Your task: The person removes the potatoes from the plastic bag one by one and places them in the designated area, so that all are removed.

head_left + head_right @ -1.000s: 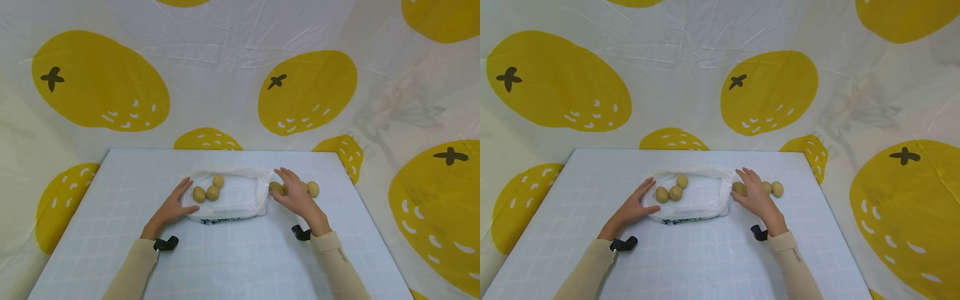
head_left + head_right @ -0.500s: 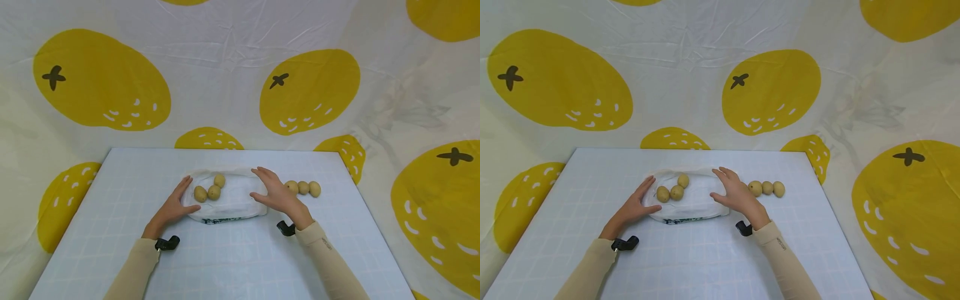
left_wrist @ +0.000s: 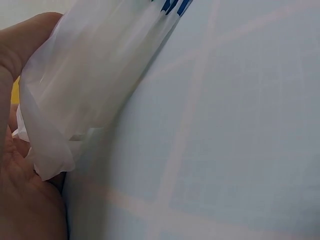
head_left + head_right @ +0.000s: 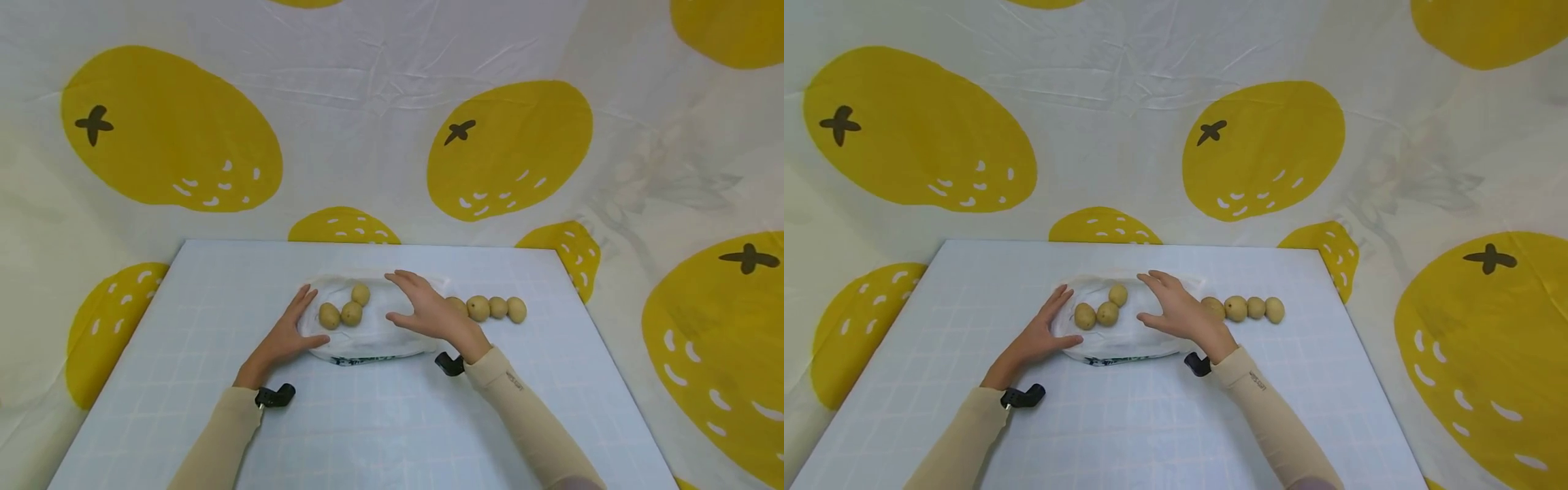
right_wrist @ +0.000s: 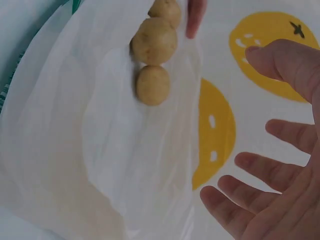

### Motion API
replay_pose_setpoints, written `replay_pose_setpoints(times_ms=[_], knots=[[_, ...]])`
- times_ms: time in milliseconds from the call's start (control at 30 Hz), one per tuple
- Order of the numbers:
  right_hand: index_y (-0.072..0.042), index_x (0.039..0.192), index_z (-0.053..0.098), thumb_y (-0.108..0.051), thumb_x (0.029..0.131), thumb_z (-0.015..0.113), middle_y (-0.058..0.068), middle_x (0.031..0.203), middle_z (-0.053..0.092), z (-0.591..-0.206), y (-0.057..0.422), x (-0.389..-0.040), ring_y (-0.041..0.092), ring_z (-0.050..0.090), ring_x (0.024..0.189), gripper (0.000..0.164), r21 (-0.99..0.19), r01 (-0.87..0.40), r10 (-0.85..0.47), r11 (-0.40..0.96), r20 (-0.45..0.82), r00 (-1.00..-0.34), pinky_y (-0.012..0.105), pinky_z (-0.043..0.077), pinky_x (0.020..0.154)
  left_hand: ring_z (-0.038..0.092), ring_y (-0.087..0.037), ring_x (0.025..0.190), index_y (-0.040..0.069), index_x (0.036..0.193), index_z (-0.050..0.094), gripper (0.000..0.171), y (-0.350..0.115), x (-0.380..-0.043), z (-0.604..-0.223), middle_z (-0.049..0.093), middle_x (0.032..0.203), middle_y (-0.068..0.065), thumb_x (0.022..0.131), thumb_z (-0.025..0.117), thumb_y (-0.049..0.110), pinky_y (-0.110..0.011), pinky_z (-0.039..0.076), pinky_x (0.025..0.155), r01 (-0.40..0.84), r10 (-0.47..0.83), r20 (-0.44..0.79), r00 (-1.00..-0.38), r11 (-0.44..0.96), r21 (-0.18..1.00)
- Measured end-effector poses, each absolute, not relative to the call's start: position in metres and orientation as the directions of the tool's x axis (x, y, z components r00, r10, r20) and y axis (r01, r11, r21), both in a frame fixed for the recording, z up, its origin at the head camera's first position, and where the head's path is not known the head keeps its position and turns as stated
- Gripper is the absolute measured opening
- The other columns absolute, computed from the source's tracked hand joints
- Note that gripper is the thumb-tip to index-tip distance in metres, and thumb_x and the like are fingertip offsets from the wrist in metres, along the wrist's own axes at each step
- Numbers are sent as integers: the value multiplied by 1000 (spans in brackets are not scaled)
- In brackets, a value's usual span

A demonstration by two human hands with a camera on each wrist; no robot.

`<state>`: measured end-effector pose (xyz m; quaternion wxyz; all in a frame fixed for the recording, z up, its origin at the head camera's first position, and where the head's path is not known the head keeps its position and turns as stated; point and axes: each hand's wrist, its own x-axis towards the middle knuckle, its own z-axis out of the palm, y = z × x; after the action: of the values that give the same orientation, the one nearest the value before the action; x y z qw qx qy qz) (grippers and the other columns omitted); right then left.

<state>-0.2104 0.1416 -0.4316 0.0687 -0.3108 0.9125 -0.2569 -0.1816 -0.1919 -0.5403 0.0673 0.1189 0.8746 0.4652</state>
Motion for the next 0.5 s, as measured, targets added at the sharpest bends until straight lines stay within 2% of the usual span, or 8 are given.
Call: replay_pose_setpoints(times_ms=[200,333,500], knots=[[-10,158,38,-34,96,72,17,163,37,-427,128,-220,35,35,151,75,-532,-560,-654,635,14,-756,52,38,120,5,-43,159,10,165,22,110,-191,-183,-540,3,174,-14,80,88,33,-71,14,123,146,274,-11,-962,544,827],[-11,159,37,-36,96,72,13,162,39,-435,121,-229,31,37,151,76,-539,-554,-680,634,-48,-732,48,38,121,4,-44,159,11,165,20,114,-191,-183,-539,1,174,-14,78,90,33,-72,13,122,146,284,-21,-959,551,821],[-9,159,37,-35,95,74,14,161,41,-443,115,-239,31,39,150,78,-555,-539,-701,633,-114,-704,47,38,121,3,-45,159,11,166,17,118,-190,-183,-539,-1,174,-14,76,90,35,-71,13,122,150,297,-28,-954,558,817]])
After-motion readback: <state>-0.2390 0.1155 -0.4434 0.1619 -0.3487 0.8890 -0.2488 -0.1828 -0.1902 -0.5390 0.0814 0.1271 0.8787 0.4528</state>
